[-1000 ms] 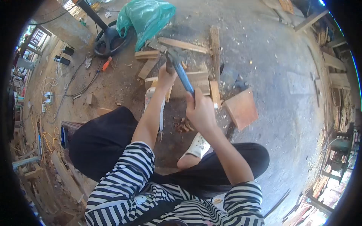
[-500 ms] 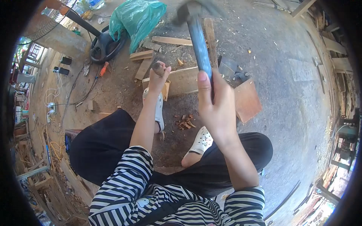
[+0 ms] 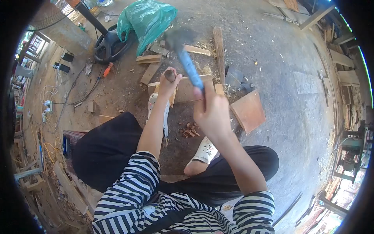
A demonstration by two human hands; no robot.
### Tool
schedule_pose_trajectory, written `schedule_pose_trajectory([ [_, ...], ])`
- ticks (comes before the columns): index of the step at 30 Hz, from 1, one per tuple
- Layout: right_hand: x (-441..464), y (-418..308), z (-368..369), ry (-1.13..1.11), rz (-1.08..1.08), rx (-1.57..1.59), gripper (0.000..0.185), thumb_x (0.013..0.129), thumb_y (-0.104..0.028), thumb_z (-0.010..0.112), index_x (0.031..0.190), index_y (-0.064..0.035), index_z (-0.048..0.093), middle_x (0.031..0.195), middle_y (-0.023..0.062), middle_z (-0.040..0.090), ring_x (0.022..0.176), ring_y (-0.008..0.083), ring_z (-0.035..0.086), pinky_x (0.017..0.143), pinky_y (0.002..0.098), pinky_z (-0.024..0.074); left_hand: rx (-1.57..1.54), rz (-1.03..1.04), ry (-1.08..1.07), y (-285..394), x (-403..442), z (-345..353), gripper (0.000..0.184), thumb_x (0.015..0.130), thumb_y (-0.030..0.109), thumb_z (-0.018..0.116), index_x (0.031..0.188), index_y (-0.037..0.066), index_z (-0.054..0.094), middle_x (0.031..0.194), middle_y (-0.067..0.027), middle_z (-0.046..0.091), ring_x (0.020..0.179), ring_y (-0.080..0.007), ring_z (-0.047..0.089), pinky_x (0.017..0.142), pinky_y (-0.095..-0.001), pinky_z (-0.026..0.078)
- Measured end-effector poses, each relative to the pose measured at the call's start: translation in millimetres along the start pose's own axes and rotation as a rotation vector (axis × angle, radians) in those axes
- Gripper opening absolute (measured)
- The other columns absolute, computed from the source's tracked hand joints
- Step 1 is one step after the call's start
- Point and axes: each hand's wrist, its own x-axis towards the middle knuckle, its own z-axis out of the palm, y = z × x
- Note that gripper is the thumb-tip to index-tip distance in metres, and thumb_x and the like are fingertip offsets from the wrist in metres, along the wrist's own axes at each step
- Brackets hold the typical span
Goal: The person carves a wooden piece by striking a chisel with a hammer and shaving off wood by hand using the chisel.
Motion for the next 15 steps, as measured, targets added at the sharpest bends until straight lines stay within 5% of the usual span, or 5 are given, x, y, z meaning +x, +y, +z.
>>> schedule_pose_trajectory([
  [5,-9,-5,-30,0.184,0.063,0.328,0.038,0.101,-0.034,0.045,0.082,-0.0012,0.05,0.056,0.0049,0.047,0.049,0.0119,0.045,0.046,0.031,0.0345,-0.109,-0.057,0.04,-25,-2,-7,0.02,0.081,0.008,0.071,0.082,0.009,0.051,0.073,0.0,0.056,0.067,-0.009,0.057,0.061,-0.0279,0.046],
  [6,-13,-2,-34,0.148,0.125,0.439,0.04,0.102,-0.036,0.044,0.08,-0.0032,0.051,0.06,-0.0008,0.046,0.056,0.0043,0.039,0.047,0.026,0.0319,-0.328,-0.199,0.202,-24,-6,-14,0.02,0.082,0.007,0.07,0.082,0.011,0.05,0.073,0.0002,0.055,0.068,-0.0095,0.056,0.064,-0.0292,0.047],
  [10,-11,17,-31,0.064,0.392,0.736,0.033,0.102,-0.034,0.044,0.084,-0.0063,0.049,0.058,-0.0035,0.042,0.047,0.0049,0.038,0.041,0.0248,0.0303,-0.944,-0.343,0.522,-62,-19,-44,0.024,0.083,-0.001,0.066,0.089,0.014,0.049,0.072,0.0003,0.052,0.065,-0.0121,0.053,0.072,-0.0331,0.049],
  [14,25,61,11,0.01,0.843,1.053,0.028,0.1,-0.034,0.047,0.089,-0.0084,0.047,0.057,-0.0054,0.036,0.04,0.0069,0.036,0.035,0.0249,0.0305,-1.042,-0.416,0.55,-71,-26,-59,0.017,0.088,0.004,0.061,0.083,0.014,0.048,0.072,-0.0006,0.051,0.07,-0.0152,0.053,0.084,-0.0426,0.048],
  [15,34,87,35,0.043,0.795,0.87,0.027,0.098,-0.032,0.05,0.089,-0.0064,0.05,0.057,-0.001,0.043,0.041,0.0122,0.043,0.038,0.0291,0.0365,-1.13,-0.436,0.587,-67,-30,-62,0.014,0.09,0.007,0.061,0.082,0.013,0.049,0.072,-0.0007,0.052,0.072,-0.0156,0.054,0.087,-0.0431,0.048],
])
